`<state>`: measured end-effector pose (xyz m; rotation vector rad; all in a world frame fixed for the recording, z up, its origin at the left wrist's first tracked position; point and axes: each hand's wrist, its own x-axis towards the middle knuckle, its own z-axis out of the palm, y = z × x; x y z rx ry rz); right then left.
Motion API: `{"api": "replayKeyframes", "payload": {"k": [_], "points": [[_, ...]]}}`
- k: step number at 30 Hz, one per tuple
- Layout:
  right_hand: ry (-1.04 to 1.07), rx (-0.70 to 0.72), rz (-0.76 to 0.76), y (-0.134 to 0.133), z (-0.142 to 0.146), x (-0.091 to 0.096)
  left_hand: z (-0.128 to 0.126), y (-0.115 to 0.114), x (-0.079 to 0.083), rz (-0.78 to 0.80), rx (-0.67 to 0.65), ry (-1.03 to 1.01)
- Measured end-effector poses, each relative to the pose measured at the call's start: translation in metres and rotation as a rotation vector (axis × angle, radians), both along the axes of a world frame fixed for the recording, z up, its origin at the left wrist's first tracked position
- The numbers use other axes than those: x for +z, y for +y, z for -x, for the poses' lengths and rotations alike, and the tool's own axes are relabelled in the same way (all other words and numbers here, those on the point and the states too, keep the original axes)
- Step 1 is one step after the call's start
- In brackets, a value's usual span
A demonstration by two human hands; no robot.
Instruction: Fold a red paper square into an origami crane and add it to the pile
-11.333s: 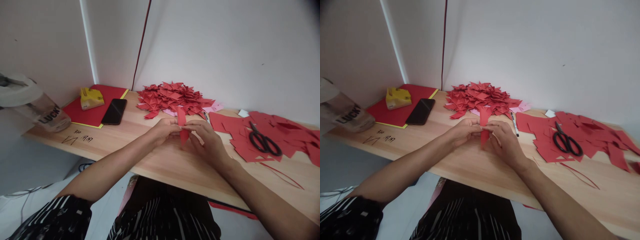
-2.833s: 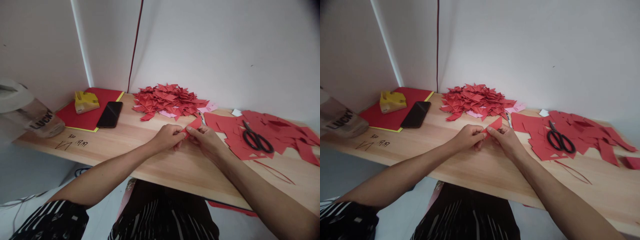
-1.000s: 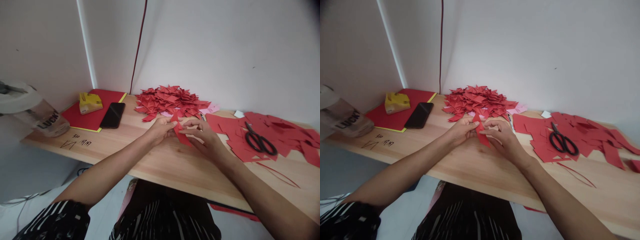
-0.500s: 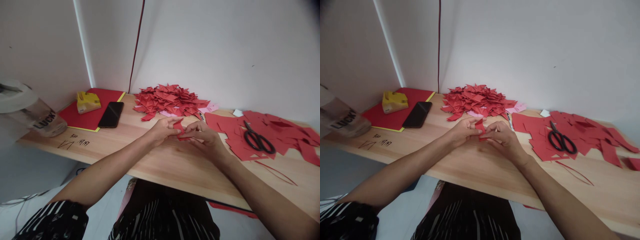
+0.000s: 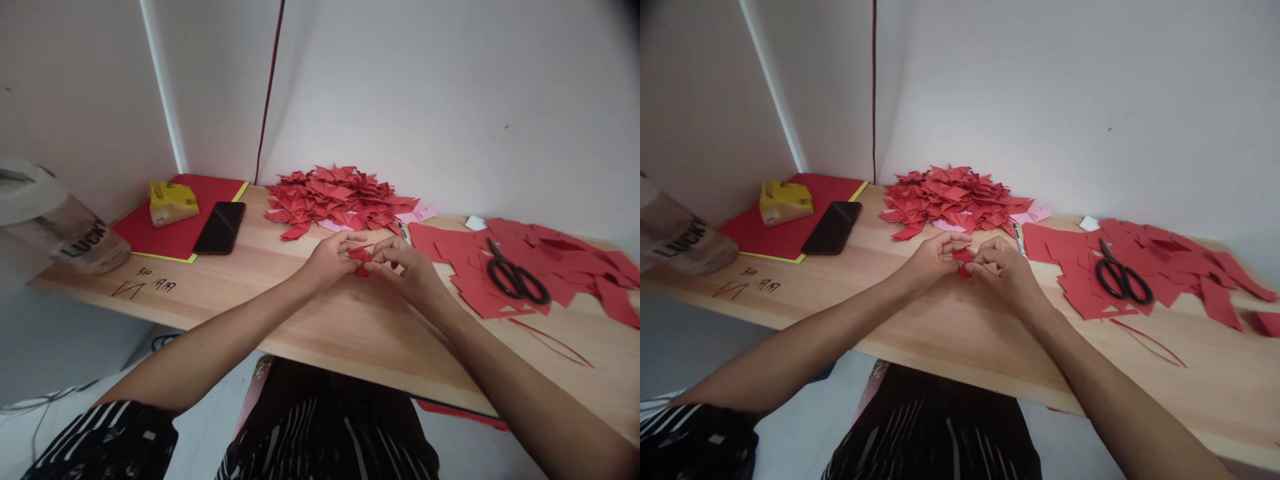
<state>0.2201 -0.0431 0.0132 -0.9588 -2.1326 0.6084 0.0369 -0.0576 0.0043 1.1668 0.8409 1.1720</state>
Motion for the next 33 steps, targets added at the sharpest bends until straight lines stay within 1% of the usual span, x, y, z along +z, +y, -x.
{"api": "replayKeyframes", "payload": {"k": [2,5,8,12,13,15,16,19,20,21,22,24,26,30,33], "points": [[-0.009,-0.010,0.010,0.000,0.000,-0.002,0.001,0.001,-0.001,-0.006,0.029,0.042],[0.010,0.000,0.001,-0.001,0.001,-0.002,0.002,0.000,0.000,-0.025,0.055,0.052],[0.032,0.071,-0.023,-0.005,0.002,0.002,0.004,0.001,0.002,-0.046,0.073,0.028],[0.020,0.156,-0.071,-0.010,0.002,0.009,0.006,0.004,0.001,-0.010,0.026,0.000],[0.005,0.164,-0.076,-0.010,0.002,0.009,0.007,0.005,0.000,-0.010,0.026,0.037],[-0.029,0.166,-0.071,-0.009,0.000,0.008,0.009,0.006,0.000,-0.058,0.076,0.184],[-0.044,0.164,-0.066,-0.008,-0.001,0.006,0.010,0.006,0.001,-0.110,0.122,0.283],[-0.074,0.145,-0.090,-0.005,-0.004,0.001,0.012,0.001,0.007,-0.328,0.292,0.558],[-0.084,0.143,-0.108,-0.004,-0.004,-0.001,0.012,-0.002,0.009,-0.389,0.327,0.613],[-0.095,0.146,-0.125,-0.004,-0.005,-0.002,0.012,-0.004,0.010,-0.417,0.329,0.645],[-0.105,0.150,-0.139,-0.003,-0.006,-0.003,0.012,-0.007,0.011,-0.432,0.297,0.671],[-0.118,0.159,-0.159,-0.003,-0.008,-0.005,0.011,-0.011,0.011,-0.453,0.165,0.727],[-0.125,0.168,-0.167,-0.003,-0.010,-0.005,0.011,-0.012,0.008,-0.511,0.047,0.816],[-0.149,0.188,-0.149,-0.001,-0.011,-0.006,0.012,-0.012,0.005,-0.667,-0.031,0.975],[-0.156,0.195,-0.133,0.000,-0.011,-0.006,0.014,-0.011,0.005,-0.702,-0.101,1.008]]}}
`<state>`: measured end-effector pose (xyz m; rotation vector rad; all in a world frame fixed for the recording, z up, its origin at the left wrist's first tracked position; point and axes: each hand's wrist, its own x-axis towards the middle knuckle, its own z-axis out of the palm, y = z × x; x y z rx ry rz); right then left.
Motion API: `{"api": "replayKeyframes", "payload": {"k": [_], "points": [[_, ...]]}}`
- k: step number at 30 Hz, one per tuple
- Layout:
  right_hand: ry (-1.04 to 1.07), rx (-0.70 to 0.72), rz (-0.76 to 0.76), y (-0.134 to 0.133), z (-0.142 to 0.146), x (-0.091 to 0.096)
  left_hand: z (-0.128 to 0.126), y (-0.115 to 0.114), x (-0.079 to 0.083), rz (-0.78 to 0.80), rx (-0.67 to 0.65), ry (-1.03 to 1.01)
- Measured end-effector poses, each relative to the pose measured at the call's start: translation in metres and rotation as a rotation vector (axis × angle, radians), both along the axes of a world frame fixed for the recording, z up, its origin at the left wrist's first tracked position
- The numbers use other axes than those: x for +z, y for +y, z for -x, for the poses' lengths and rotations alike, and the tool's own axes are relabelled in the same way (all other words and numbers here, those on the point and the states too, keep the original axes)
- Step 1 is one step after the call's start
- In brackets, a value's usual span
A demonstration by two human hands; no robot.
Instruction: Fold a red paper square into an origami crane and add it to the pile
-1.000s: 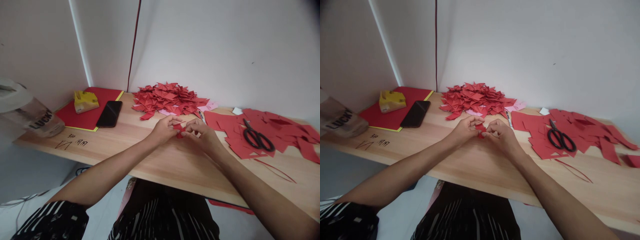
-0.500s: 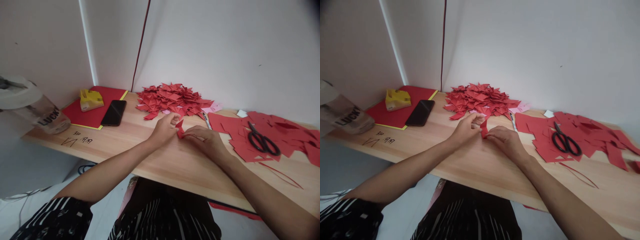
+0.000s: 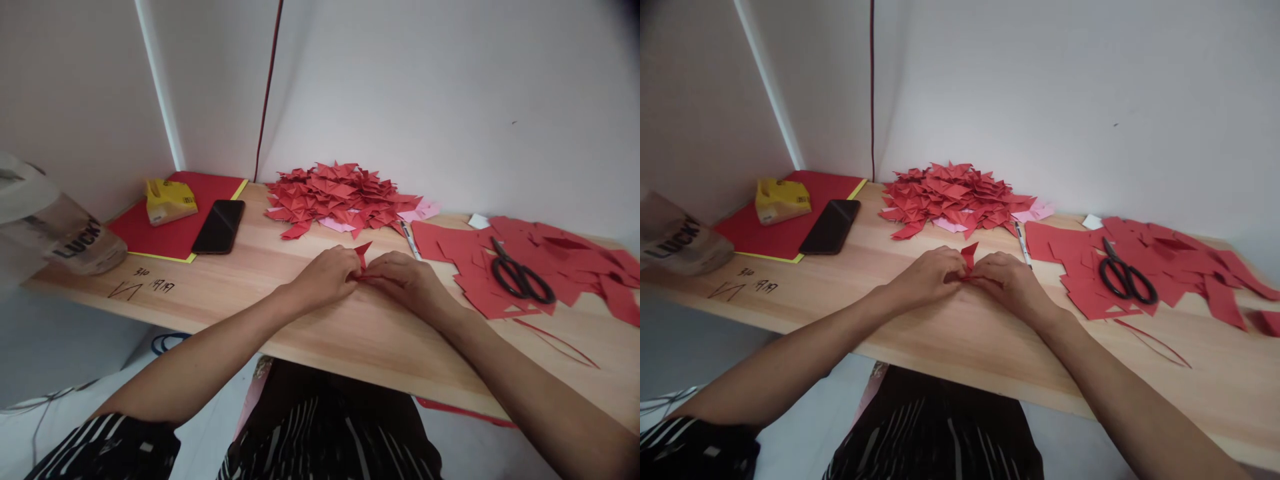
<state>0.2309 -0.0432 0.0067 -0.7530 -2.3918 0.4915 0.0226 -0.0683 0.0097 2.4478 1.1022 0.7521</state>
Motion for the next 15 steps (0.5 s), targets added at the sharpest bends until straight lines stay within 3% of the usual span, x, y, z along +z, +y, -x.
{"api": "replayKeyframes", "payload": {"k": [15], "points": [[0.021,-0.087,0.161,0.0033,0.0028,-0.0061,-0.0029,-0.0072,-0.0003,-0.031,0.133,0.064]]}}
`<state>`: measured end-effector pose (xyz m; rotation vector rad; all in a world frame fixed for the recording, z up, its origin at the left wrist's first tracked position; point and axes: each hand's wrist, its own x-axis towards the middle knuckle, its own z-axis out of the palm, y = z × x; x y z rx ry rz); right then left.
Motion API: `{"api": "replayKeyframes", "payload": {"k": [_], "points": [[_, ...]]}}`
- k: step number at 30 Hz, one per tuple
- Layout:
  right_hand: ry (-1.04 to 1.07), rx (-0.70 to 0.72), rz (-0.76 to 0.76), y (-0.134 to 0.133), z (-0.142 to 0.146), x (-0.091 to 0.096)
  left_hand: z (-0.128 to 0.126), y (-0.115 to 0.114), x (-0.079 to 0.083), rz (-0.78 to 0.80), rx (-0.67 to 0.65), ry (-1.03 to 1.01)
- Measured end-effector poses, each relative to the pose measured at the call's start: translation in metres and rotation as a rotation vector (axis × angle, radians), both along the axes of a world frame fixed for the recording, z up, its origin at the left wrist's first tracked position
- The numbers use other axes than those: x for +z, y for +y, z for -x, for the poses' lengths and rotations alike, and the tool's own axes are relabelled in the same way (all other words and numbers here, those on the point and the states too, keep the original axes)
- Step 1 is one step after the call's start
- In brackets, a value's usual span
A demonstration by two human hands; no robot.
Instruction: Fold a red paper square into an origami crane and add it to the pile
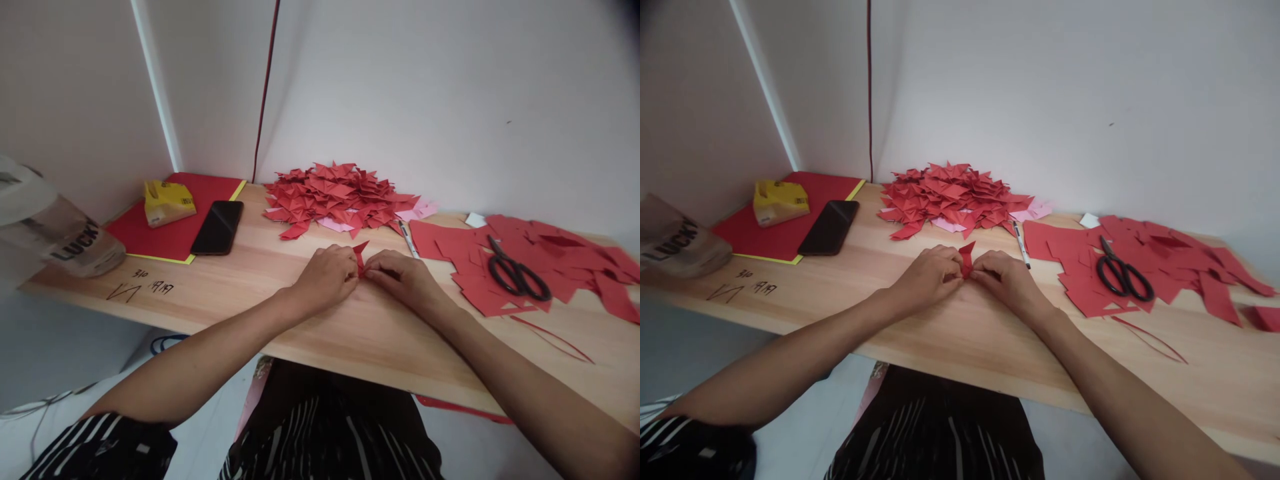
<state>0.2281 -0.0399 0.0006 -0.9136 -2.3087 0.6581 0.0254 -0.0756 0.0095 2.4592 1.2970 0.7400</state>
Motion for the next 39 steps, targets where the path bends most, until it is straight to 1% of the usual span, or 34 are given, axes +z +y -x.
{"api": "replayKeyframes", "payload": {"k": [3,7,9,11,14,17,20,24,28,32,34,36,39], "points": [[-0.033,-0.060,-0.019,-0.001,0.004,0.000,-0.002,0.000,0.000,0.008,0.040,-0.017],[-0.065,-0.136,-0.052,-0.005,0.007,0.000,-0.003,0.001,-0.002,0.058,0.097,-0.017],[-0.059,-0.156,-0.056,-0.006,0.006,0.000,-0.004,0.002,-0.003,0.036,0.110,-0.001],[-0.042,-0.172,-0.074,-0.006,0.004,-0.001,-0.005,0.003,-0.004,-0.021,0.106,0.055],[-0.023,-0.152,-0.155,-0.003,0.001,-0.001,-0.007,0.006,0.000,-0.099,0.085,0.194],[-0.013,-0.080,-0.192,-0.001,-0.002,-0.001,-0.008,0.007,0.007,-0.125,0.052,0.318],[0.002,-0.023,-0.166,-0.001,-0.003,0.001,-0.007,0.006,0.012,-0.135,-0.027,0.413],[0.035,-0.028,-0.091,-0.001,-0.004,0.001,-0.002,0.010,0.010,-0.212,-0.120,0.450],[0.024,-0.085,-0.009,0.000,-0.003,0.001,0.001,0.025,0.002,-0.257,-0.205,0.353],[-0.015,-0.187,0.023,-0.001,-0.003,0.000,0.000,0.034,-0.007,-0.245,-0.232,0.188],[-0.026,-0.246,0.050,-0.001,-0.005,-0.001,0.000,0.032,-0.010,-0.252,-0.246,0.164],[-0.036,-0.281,0.075,0.000,-0.006,-0.001,0.000,0.027,-0.011,-0.282,-0.272,0.205],[-0.051,-0.298,0.103,0.002,-0.006,0.001,0.001,0.019,-0.010,-0.269,-0.239,0.257]]}}
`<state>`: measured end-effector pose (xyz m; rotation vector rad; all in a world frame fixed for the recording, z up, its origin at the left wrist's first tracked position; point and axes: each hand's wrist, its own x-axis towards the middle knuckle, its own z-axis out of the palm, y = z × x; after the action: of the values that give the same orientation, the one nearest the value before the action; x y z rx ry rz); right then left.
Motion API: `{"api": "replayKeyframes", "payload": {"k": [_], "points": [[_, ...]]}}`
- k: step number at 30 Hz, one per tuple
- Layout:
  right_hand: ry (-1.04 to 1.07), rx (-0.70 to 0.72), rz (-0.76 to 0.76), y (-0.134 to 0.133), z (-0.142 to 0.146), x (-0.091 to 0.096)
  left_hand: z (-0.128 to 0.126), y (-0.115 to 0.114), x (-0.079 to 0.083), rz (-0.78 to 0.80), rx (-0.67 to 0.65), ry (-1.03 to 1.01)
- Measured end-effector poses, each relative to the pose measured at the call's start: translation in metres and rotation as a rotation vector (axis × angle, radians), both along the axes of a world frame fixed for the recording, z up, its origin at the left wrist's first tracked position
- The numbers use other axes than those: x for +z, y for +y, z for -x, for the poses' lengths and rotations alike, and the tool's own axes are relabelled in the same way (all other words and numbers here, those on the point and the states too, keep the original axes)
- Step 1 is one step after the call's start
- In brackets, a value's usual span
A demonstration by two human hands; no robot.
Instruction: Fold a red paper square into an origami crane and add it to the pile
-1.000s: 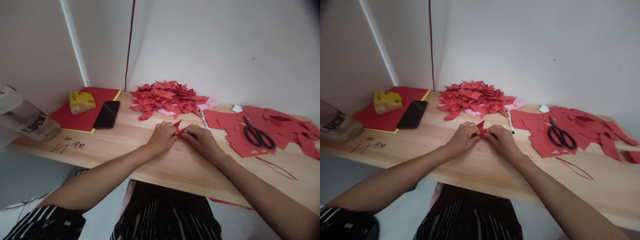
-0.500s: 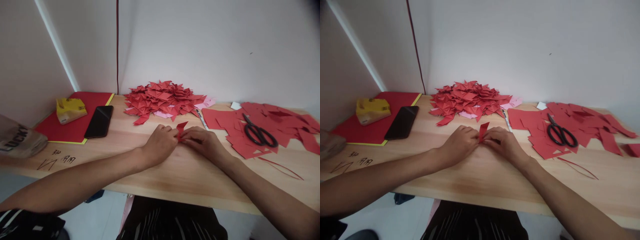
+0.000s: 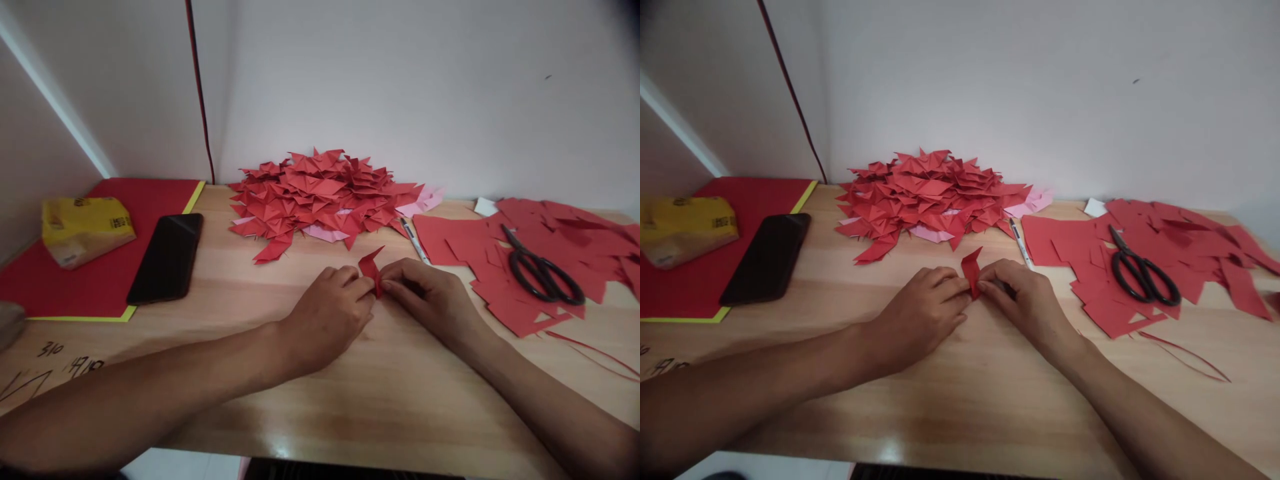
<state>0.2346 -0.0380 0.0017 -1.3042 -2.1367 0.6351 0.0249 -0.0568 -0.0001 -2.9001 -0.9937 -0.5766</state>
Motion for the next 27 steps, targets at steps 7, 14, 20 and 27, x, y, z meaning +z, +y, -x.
{"api": "replayKeyframes", "payload": {"k": [7,14,20,27], "points": [[-0.048,-0.033,0.026,-0.001,0.002,0.007,-0.003,-0.009,0.001,0.004,-0.007,0.038],[-0.068,-0.028,0.002,-0.003,0.003,0.008,-0.005,-0.012,0.002,0.011,-0.021,0.009],[-0.087,-0.055,0.007,-0.002,0.004,0.008,-0.005,-0.012,-0.001,-0.004,-0.055,0.014],[-0.139,-0.102,-0.057,-0.004,0.004,0.007,-0.010,-0.019,0.003,-0.033,-0.053,0.025]]}}
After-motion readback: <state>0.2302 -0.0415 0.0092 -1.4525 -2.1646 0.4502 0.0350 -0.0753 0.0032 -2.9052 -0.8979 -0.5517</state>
